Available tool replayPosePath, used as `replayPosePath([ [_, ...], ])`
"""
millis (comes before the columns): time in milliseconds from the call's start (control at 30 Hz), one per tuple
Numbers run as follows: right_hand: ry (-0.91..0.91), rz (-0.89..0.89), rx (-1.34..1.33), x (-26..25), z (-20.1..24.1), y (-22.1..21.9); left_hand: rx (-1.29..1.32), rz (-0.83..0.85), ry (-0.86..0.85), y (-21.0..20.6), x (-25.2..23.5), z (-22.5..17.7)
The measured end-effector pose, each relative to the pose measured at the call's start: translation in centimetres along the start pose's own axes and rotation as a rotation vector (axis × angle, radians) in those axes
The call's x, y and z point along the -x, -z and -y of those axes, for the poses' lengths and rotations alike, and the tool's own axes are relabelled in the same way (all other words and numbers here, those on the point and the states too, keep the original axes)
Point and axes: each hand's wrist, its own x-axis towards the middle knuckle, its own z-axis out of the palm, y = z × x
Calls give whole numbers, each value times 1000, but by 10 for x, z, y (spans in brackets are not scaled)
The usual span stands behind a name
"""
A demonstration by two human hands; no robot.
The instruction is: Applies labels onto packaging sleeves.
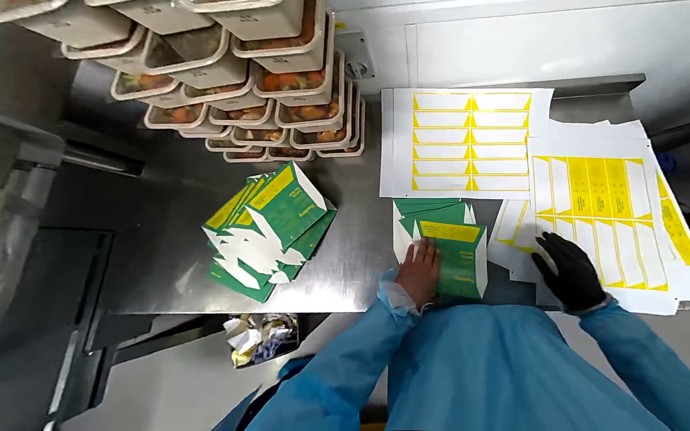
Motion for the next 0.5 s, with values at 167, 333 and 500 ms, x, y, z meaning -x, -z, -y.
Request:
replayPosePath([
  [167, 6, -33, 15, 42, -56, 12, 65, -658, -176, 25, 56, 14],
  [333, 4, 166, 95, 64, -63, 24, 33, -1210, 318, 37, 133, 120],
  [500, 18, 295, 144, 81, -73, 30, 67, -898, 686, 29, 128, 223],
])
